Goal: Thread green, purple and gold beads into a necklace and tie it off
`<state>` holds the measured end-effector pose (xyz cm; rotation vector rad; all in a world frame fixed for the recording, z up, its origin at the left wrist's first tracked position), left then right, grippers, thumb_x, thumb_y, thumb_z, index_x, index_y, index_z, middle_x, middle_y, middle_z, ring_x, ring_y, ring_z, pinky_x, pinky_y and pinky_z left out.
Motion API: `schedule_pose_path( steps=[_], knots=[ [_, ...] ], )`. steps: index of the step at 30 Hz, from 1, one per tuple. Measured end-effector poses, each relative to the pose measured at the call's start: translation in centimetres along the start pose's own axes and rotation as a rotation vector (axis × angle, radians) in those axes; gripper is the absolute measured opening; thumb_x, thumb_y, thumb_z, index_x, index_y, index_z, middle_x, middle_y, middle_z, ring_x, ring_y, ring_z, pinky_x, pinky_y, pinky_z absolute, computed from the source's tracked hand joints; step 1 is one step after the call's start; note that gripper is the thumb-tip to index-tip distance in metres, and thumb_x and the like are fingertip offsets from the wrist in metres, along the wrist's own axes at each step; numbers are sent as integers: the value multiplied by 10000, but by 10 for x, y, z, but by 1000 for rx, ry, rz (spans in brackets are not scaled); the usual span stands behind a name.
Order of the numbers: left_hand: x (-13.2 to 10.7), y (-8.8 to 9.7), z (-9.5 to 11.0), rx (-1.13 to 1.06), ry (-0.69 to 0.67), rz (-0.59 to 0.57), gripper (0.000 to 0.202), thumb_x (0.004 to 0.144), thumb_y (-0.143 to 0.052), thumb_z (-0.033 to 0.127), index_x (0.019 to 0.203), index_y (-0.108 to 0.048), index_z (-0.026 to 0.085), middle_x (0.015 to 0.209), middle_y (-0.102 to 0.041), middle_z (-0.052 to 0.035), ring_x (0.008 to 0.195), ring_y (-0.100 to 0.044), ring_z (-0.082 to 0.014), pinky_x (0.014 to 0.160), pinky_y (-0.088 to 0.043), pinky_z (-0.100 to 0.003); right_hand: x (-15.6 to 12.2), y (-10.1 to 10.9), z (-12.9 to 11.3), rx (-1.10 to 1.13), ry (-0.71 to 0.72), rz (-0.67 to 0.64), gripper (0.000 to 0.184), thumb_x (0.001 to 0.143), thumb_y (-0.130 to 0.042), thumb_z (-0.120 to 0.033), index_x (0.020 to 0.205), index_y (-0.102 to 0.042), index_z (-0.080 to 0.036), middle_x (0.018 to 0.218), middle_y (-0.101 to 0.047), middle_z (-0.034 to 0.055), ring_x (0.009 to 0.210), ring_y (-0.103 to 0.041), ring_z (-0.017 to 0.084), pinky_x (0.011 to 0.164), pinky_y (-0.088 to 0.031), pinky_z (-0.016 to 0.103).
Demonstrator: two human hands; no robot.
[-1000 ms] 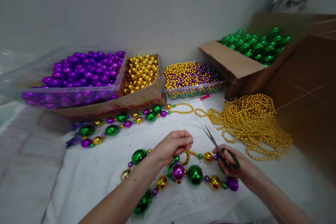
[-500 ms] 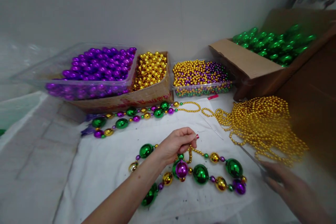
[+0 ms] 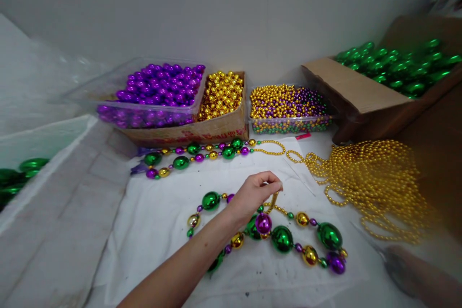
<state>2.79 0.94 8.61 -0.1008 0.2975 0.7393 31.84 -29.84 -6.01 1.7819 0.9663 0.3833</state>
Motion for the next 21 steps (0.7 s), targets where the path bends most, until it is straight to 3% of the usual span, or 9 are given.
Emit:
schedule_pose_path(
  steps=[2, 5, 6, 8, 10, 13, 21],
  knots=[
    [-2, -2, 1, 20, -3, 5, 175, 786, -574, 267, 778, -564, 92, 572, -385, 35, 524, -284, -42, 513, -213, -184, 6, 18, -48, 64, -41, 19, 301, 633, -555, -470, 776, -691, -244, 836, -657, 119, 709, -609, 296, 633, -486, 411],
    [-3, -8, 0, 34, -14, -24, 181, 786, -571, 267, 783, -566, 86, 604, -415, 27, 545, -317, -45, 521, -236, -183, 13, 31, -157, 430, 88, -30, 381, 734, -550, -531, 882, -669, -201, 1003, -630, 103, 927, -583, 260, 783, -479, 352],
    [-4, -10, 0, 37, -21, -46, 198, 788, -570, 285, 784, -564, 86, 612, -425, 23, 550, -328, -48, 519, -241, -185, 15, 30, -194, 613, 110, -53, 368, 764, -554, -517, 906, -644, -190, 1027, -617, 91, 934, -576, 230, 774, -480, 318],
    [-6, -11, 0, 67, -67, -53, 223, 785, -573, 310, 778, -567, 87, 649, -465, 6, 586, -379, -61, 538, -277, -188, 18, 18, -259, 955, 190, -219, 356, 758, -618, -450, 989, -579, -182, 1059, -590, 72, 904, -574, 181, 757, -480, 275],
    [-9, -7, 1, 122, -137, -8, 213, 782, -572, 296, 759, -576, 84, 712, -512, -17, 659, -442, -80, 598, -334, -197, 20, 4, -300, 1219, 223, -289, 353, 692, -707, -376, 905, -515, -170, 920, -580, 38, 866, -568, 152, 706, -477, 234],
    [-13, 3, -2, 165, -174, 77, 185, 775, -569, 256, 734, -585, 76, 754, -545, -34, 713, -482, -95, 665, -372, -206, 23, -17, -321, 1368, 167, -385, 389, 682, -729, -368, 884, -472, -157, 757, -553, 9, 672, -553, 118, 526, -416, 193],
    [-4, 3, -30, -77, -48, 59, 197, 761, -598, 278, 749, -575, 82, 639, -496, 1, 571, -405, -56, 534, -303, -178, 19, -30, -297, 1286, -56, -517, 403, 703, -707, -458, 812, -534, -110, 656, -551, 32, 537, -505, 91, 415, -285, 164]
  ],
)
Point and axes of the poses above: each hand's wrist, its own x-axis towards the middle knuckle, its own y-axis out of the back of the hand, z = x × y, the point moved 2 cm from there along x, towards the middle knuckle
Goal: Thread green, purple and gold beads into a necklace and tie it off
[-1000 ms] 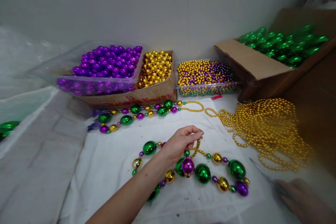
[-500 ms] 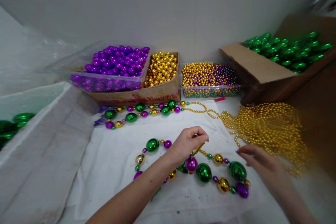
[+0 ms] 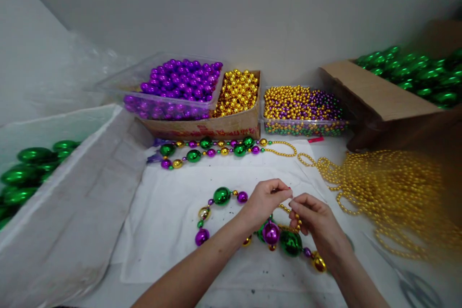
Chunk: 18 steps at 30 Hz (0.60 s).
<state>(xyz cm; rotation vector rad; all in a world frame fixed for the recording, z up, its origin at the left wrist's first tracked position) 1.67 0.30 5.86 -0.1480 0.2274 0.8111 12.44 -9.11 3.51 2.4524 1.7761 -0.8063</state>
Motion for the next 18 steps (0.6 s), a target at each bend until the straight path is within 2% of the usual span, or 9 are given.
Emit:
schedule_pose_path(
  steps=[3, 5, 7, 8, 10, 11, 13, 16, 18],
  knots=[
    [3, -3, 0, -96, 87, -1, 211, 753, -601, 297, 757, -555, 91, 547, -387, 38, 468, -279, -37, 451, -188, -184, -7, 8, 0, 73, -40, 51, 409, 704, -699, -479, 841, -502, -148, 568, -472, -17, 456, -436, 80, 379, -211, 167],
    [4, -5, 2, -125, 115, -19, 220, 738, -608, 301, 760, -558, 88, 536, -370, 42, 451, -249, -33, 439, -154, -190, -13, 13, -5, 4, 63, 117, 363, 748, -660, -476, 840, -507, -160, 587, -479, -12, 474, -436, 87, 391, -235, 182],
    [5, -9, 2, -108, 128, -45, 223, 720, -616, 299, 752, -566, 84, 536, -389, 36, 450, -262, -34, 437, -153, -193, -20, 15, -15, -241, 337, 206, 266, 809, -613, -418, 815, -544, -162, 714, -545, 22, 619, -509, 111, 501, -360, 211],
    [6, -10, 2, -89, 135, -60, 223, 713, -618, 300, 744, -568, 85, 530, -393, 34, 448, -270, -36, 435, -155, -194, -23, 14, -21, -404, 502, 242, 211, 833, -593, -369, 797, -562, -164, 819, -572, 37, 741, -539, 128, 615, -412, 234],
    [7, -15, 0, -53, 145, -96, 209, 699, -618, 291, 727, -565, 91, 514, -391, 36, 445, -284, -39, 433, -165, -194, -27, 9, -28, -686, 763, 267, 124, 858, -562, -272, 786, -583, -173, 1052, -556, 46, 1003, -509, 162, 854, -394, 289],
    [7, -17, -1, -32, 146, -113, 187, 697, -610, 272, 726, -565, 93, 511, -394, 36, 444, -290, -39, 433, -173, -192, -27, 7, -30, -767, 829, 259, 107, 866, -547, -240, 787, -580, -176, 1133, -526, 41, 1094, -469, 171, 924, -357, 306],
    [8, -19, -2, -10, 145, -134, 149, 696, -590, 239, 729, -564, 96, 507, -394, 40, 439, -289, -36, 431, -175, -190, -23, 4, -29, -813, 821, 204, 112, 890, -508, -213, 800, -562, -177, 1172, -500, 36, 1120, -452, 154, 926, -355, 292],
    [7, -18, -4, -48, 176, -145, 154, 704, -581, 251, 727, -536, 106, 477, -360, 50, 419, -265, -39, 417, -148, -198, -17, 3, -22, -755, 716, 129, 135, 919, -463, -213, 812, -535, -176, 1039, -527, 33, 985, -501, 115, 776, -407, 236],
    [6, -17, -5, -95, 209, -157, 178, 703, -590, 272, 723, -515, 112, 466, -335, 53, 418, -254, -41, 415, -136, -200, -15, 5, -18, -760, 698, 124, 142, 921, -461, -208, 801, -529, -172, 928, -525, 26, 876, -509, 104, 719, -401, 225]
  ],
)
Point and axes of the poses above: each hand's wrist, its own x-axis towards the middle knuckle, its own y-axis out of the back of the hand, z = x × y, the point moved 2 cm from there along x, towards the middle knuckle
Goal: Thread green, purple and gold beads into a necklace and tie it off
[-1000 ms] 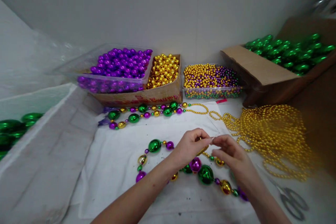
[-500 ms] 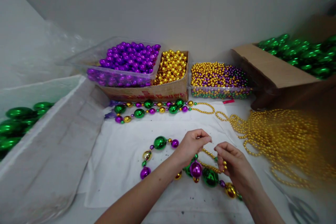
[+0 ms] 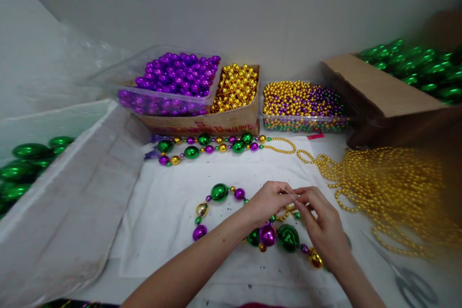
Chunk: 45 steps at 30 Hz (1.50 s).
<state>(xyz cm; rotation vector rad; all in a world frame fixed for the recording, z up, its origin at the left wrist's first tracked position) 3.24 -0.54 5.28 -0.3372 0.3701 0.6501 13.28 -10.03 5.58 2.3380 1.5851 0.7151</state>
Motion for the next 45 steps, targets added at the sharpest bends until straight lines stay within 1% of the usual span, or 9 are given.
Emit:
schedule_pose_path(
  steps=[5, 10, 16, 20, 27, 32, 35, 41, 45],
  knots=[
    [-6, 1, 2, -93, 62, -51, 200, 696, -604, 266, 763, -501, 109, 509, -347, 51, 443, -276, -33, 424, -135, -181, -2, 2, 0, -93, 12, 34, 140, 906, -485, -199, 792, -561, -169, 768, -494, 5, 710, -479, 92, 643, -365, 215],
    [-12, 4, 4, -62, 85, -157, 286, 692, -660, 284, 875, -539, 100, 638, -469, 21, 500, -397, -35, 461, -253, -172, -3, 5, -3, -41, -140, 75, 183, 896, -503, -282, 773, -570, -165, 709, -529, -7, 626, -475, 92, 571, -353, 213],
    [-20, 8, -16, -161, 19, -310, 293, 734, -658, 310, 856, -519, 83, 771, -584, -56, 731, -590, -121, 698, -396, -227, -6, 14, 3, -27, -263, 83, 224, 876, -514, -346, 763, -575, -163, 683, -537, -2, 618, -481, 104, 579, -357, 223],
    [-25, 7, -25, -298, -3, -233, 321, 753, -632, 355, 861, -464, 104, 750, -543, -22, 612, -564, -100, 657, -413, -241, -7, 21, 10, 10, -343, 47, 251, 857, -525, -406, 801, -596, -172, 694, -550, -1, 640, -499, 116, 584, -370, 226],
    [-30, 8, -8, 257, -91, -66, 189, 820, -521, 311, 853, -492, 127, 644, -477, 4, 551, -435, -80, 503, -313, -191, -16, 18, 19, -107, -294, -96, 223, 860, -512, -376, 826, -641, -197, 781, -604, 2, 713, -542, 129, 647, -389, 236],
    [-31, 9, 4, 579, -377, -19, 116, 837, -483, 229, 809, -529, 127, 890, -555, -44, 849, -494, -118, 771, -386, -221, -15, 16, 19, -70, -284, -279, 264, 859, -489, -363, 761, -645, -174, 711, -583, 29, 665, -525, 140, 623, -371, 253],
    [-27, 8, 1, 583, -410, -44, 111, 845, -465, 216, 826, -531, 128, 986, -573, -59, 950, -495, -133, 856, -376, -238, -11, 18, 15, 70, -345, -371, 292, 826, -526, -381, 674, -621, -150, 613, -522, 27, 596, -473, 118, 566, -337, 233],
    [-22, 7, -12, 358, -144, -63, 137, 839, -441, 270, 838, -469, 137, 714, -525, -9, 580, -442, -89, 519, -339, -197, -15, 17, 25, 654, -753, -476, 385, 735, -658, -488, 801, -621, -110, 539, -394, -31, 390, -184, 14, 384, -94, 184],
    [-27, 5, -8, 536, -288, -41, 121, 825, -467, 216, 819, -544, 123, 760, -557, -22, 685, -481, -93, 631, -366, -193, -16, 12, 31, 980, -833, -353, 312, 699, -723, -378, 750, -589, -100, 517, -311, -53, 400, -133, 2, 364, -74, 163]
  ],
)
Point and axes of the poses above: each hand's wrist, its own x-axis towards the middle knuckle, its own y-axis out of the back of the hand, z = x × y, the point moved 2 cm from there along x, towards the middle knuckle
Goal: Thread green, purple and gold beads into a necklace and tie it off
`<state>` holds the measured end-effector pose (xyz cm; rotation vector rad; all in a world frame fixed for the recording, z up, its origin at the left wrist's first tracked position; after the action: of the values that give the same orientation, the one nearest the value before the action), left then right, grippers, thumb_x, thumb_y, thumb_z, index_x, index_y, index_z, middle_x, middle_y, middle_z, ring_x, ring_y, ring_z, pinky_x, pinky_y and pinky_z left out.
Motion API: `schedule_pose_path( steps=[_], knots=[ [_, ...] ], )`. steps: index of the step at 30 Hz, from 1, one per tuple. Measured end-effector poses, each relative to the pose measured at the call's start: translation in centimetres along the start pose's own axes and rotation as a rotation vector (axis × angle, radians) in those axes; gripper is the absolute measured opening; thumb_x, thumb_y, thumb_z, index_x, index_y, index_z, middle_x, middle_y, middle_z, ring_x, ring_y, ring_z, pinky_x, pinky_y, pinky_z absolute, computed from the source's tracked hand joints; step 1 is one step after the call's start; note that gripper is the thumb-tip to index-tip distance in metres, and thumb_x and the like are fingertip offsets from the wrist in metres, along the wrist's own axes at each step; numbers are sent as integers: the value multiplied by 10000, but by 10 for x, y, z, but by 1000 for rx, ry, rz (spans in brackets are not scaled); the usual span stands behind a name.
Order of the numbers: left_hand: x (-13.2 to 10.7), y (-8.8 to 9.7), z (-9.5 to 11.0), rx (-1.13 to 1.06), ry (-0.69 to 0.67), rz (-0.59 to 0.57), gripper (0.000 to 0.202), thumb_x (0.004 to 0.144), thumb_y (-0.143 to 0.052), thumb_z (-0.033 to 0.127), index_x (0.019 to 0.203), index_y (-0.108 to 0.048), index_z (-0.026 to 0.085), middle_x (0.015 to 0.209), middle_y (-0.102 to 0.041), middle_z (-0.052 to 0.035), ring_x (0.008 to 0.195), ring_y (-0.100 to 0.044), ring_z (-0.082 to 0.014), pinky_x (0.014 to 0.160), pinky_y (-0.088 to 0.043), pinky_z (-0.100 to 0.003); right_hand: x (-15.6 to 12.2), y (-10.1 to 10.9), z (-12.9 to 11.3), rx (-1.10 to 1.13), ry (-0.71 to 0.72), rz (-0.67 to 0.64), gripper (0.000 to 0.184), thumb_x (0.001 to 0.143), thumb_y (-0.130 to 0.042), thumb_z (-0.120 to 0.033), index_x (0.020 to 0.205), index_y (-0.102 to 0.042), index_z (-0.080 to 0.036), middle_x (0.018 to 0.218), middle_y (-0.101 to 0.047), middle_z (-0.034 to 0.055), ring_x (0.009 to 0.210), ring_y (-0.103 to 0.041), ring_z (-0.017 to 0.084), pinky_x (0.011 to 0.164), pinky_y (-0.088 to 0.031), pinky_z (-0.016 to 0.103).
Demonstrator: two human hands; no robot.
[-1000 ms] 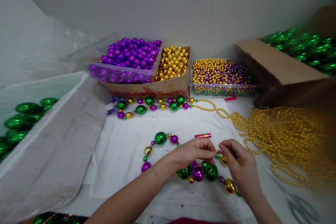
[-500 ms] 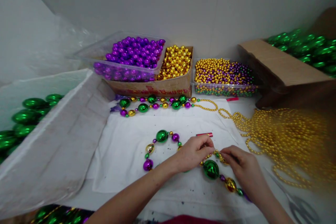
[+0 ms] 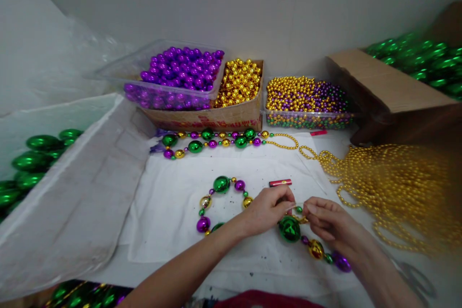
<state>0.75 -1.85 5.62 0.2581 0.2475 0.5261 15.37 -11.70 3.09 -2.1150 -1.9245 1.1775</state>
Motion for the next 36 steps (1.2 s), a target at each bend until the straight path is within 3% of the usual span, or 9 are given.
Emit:
schedule_pose_path(
  steps=[3, 6, 11, 15, 19, 24, 30, 36],
  knots=[
    [-4, 0, 5, 141, -108, 23, 156, 855, -459, 225, 846, -584, 132, 826, -599, -28, 764, -516, -99, 712, -368, -197, 2, -2, 1, 177, -14, 64, 306, 631, -770, -321, 714, -575, -100, 541, -293, -51, 433, -119, 4, 359, -70, 144],
    [-6, 0, 6, 174, -72, 67, 233, 852, -516, 353, 845, -603, 137, 800, -608, -27, 741, -526, -101, 684, -363, -200, 0, -8, 2, 151, 6, 137, 353, 606, -783, -359, 708, -568, -97, 547, -306, -45, 433, -135, 6, 362, -69, 150],
    [-1, 2, 3, 103, 71, 124, 339, 798, -573, 465, 784, -629, 131, 625, -553, -5, 585, -461, -79, 555, -311, -191, -3, -14, 7, -138, 121, 307, 452, 614, -743, -512, 703, -541, -117, 467, -252, -65, 396, -144, 17, 378, -83, 179],
    [3, 3, 0, -32, 118, 90, 327, 821, -533, 417, 720, -597, 112, 549, -488, 1, 513, -406, -62, 507, -296, -177, -7, -16, 9, -468, 246, 385, 426, 718, -641, -537, 721, -571, -117, 538, -376, -19, 451, -274, 48, 409, -193, 194],
    [3, 3, -3, -195, 219, 20, 349, 815, -508, 454, 708, -503, 122, 513, -469, 14, 419, -387, -58, 430, -293, -172, -13, -20, 10, -705, 398, 406, 341, 851, -520, -454, 728, -568, -140, 663, -488, 14, 628, -445, 100, 559, -347, 207],
    [3, 1, -6, -248, 326, -63, 353, 817, -474, 482, 737, -460, 139, 508, -480, 18, 368, -399, -70, 360, -273, -170, -18, -22, 11, -945, 528, 421, 257, 910, -467, -366, 811, -591, -164, 700, -538, 9, 630, -490, 101, 576, -361, 219],
    [4, -3, -10, -327, 359, -83, 364, 826, -457, 501, 752, -431, 146, 474, -464, 28, 345, -407, -81, 335, -261, -168, -20, -21, 12, -1352, 922, 350, 84, 906, -484, -155, 939, -561, -154, 747, -538, 12, 674, -512, 90, 625, -361, 220],
    [5, -5, -14, -509, 379, -102, 385, 800, -521, 498, 729, -413, 136, 449, -435, 44, 326, -389, -66, 392, -341, -182, -18, -11, 20, -1652, 1108, 291, 332, 886, -496, -99, 1214, -468, -140, 776, -538, 36, 695, -495, 124, 629, -329, 256]
  ],
)
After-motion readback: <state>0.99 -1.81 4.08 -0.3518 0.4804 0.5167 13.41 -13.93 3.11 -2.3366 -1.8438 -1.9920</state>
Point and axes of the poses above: each hand's wrist, its own x-axis towards the middle knuckle, its own y-axis out of the back of the hand, z = x × y, the point moved 2 cm from there along x, towards the middle knuckle
